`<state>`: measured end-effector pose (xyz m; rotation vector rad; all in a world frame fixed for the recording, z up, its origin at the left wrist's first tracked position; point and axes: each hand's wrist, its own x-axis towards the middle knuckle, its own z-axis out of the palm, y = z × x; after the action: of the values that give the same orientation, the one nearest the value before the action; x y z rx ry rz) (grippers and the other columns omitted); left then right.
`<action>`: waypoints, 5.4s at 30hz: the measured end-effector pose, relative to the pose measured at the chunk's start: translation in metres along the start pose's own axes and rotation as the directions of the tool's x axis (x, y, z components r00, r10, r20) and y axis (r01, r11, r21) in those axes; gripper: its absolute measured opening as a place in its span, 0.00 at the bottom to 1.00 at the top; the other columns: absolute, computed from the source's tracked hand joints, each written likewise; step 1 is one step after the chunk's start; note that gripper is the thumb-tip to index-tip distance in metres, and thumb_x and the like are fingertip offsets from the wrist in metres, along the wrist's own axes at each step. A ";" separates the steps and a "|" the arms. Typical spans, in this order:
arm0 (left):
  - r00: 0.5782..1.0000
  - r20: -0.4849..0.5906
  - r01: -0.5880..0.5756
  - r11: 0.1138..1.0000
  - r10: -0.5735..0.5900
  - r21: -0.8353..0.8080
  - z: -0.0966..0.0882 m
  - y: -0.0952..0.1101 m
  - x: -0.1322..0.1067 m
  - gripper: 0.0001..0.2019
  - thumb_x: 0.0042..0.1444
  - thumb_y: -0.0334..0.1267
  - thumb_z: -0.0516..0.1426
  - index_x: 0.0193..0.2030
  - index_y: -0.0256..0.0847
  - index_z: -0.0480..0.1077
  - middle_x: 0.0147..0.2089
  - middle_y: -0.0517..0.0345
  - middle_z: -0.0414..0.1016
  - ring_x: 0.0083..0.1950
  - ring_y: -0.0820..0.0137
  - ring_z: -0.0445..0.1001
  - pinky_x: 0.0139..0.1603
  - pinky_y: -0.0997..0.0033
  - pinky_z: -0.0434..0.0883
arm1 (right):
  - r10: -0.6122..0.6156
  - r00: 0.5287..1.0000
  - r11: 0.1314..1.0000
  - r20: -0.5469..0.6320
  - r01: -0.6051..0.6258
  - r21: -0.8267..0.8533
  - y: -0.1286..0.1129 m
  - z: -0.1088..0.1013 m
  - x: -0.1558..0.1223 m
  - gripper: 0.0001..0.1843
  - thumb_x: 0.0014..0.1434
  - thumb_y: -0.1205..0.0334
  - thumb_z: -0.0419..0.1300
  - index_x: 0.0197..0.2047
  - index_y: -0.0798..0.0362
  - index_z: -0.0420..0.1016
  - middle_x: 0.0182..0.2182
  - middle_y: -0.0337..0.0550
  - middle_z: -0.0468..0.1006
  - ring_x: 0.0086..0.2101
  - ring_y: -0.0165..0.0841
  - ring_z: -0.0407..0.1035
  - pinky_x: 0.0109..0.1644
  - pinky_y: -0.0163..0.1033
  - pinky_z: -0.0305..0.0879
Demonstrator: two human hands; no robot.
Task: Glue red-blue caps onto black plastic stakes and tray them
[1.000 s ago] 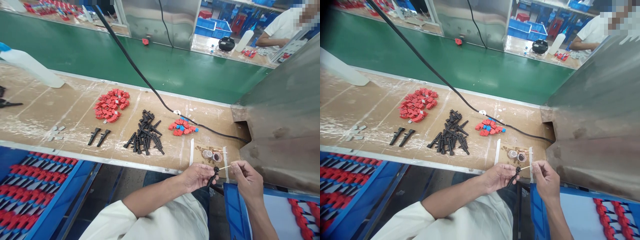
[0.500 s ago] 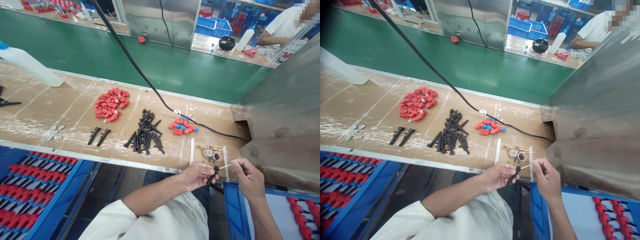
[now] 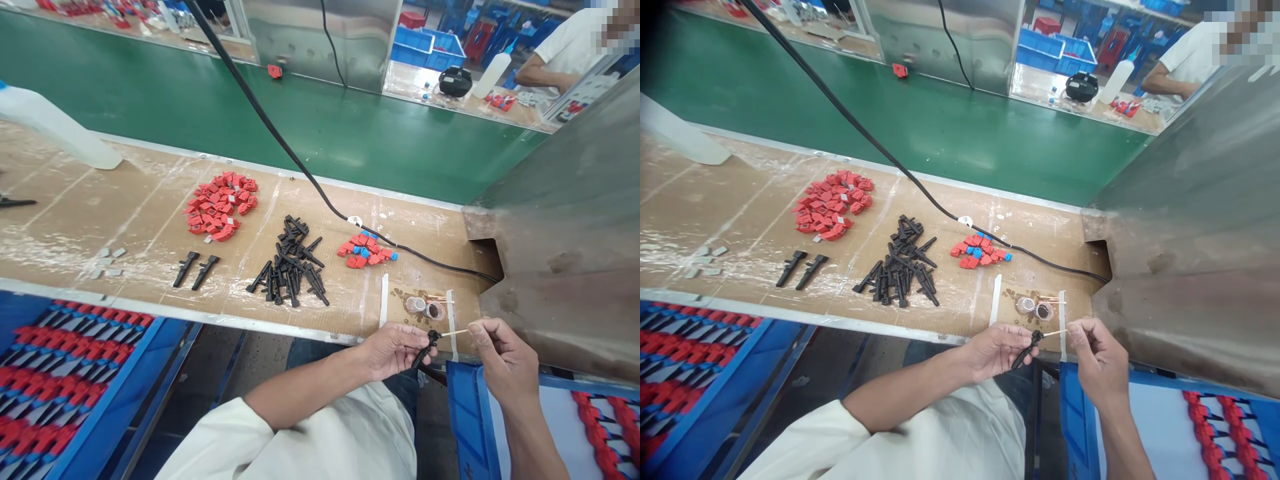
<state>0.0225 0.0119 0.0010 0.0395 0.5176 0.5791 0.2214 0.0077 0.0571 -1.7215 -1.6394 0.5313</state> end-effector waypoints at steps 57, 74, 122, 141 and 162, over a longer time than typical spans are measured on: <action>0.932 -0.024 -0.358 0.931 0.361 0.077 0.004 -0.012 -0.017 0.30 0.32 0.50 0.78 0.37 0.32 0.75 0.28 0.56 0.77 0.25 0.74 0.75 0.25 0.78 0.60 | -0.729 0.683 0.598 0.043 0.666 -0.446 -0.037 0.007 -0.039 0.07 0.67 0.72 0.60 0.43 0.50 0.73 0.27 0.36 0.81 0.21 0.29 0.71 0.27 0.36 0.65; 0.749 -0.081 -0.604 0.728 0.658 0.325 0.008 -0.020 -0.015 0.31 0.40 0.64 0.72 0.36 0.38 0.71 0.28 0.61 0.72 0.26 0.75 0.67 0.26 0.74 0.65 | -0.571 0.813 0.778 -0.113 0.492 -0.391 -0.052 0.043 -0.052 0.04 0.70 0.68 0.59 0.41 0.51 0.72 0.24 0.37 0.78 0.19 0.29 0.70 0.26 0.35 0.63; 0.951 0.057 -0.282 0.930 0.303 -0.235 -0.022 -0.001 -0.025 0.17 0.39 0.33 0.73 0.35 0.32 0.76 0.29 0.54 0.77 0.27 0.73 0.76 0.26 0.79 0.64 | -0.268 0.925 0.867 -0.270 0.109 -0.486 -0.006 0.013 -0.004 0.33 0.74 0.42 0.46 0.55 0.61 0.81 0.27 0.48 0.82 0.25 0.38 0.73 0.33 0.40 0.65; 0.674 -0.002 -0.705 0.643 0.738 -0.298 -0.076 0.029 -0.126 0.08 0.43 0.33 0.63 0.31 0.34 0.73 0.24 0.58 0.68 0.21 0.76 0.66 0.22 0.77 0.56 | -0.630 0.684 0.677 0.369 0.716 -0.171 -0.125 0.197 0.028 0.21 0.74 0.49 0.51 0.32 0.50 0.71 0.29 0.40 0.73 0.26 0.32 0.67 0.29 0.38 0.53; 0.806 -0.135 -0.590 0.760 0.577 -0.273 -0.076 0.039 -0.104 0.12 0.39 0.33 0.66 0.32 0.35 0.72 0.26 0.56 0.74 0.23 0.75 0.71 0.21 0.79 0.56 | -0.573 0.753 0.558 0.322 0.647 -0.520 -0.074 0.151 0.092 0.14 0.66 0.67 0.52 0.47 0.54 0.78 0.43 0.49 0.76 0.33 0.37 0.71 0.31 0.40 0.62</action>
<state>-0.1085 -0.0188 -0.0107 -0.1098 0.4483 1.2790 0.0741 0.1251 0.0226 -1.3477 -2.5332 -0.2961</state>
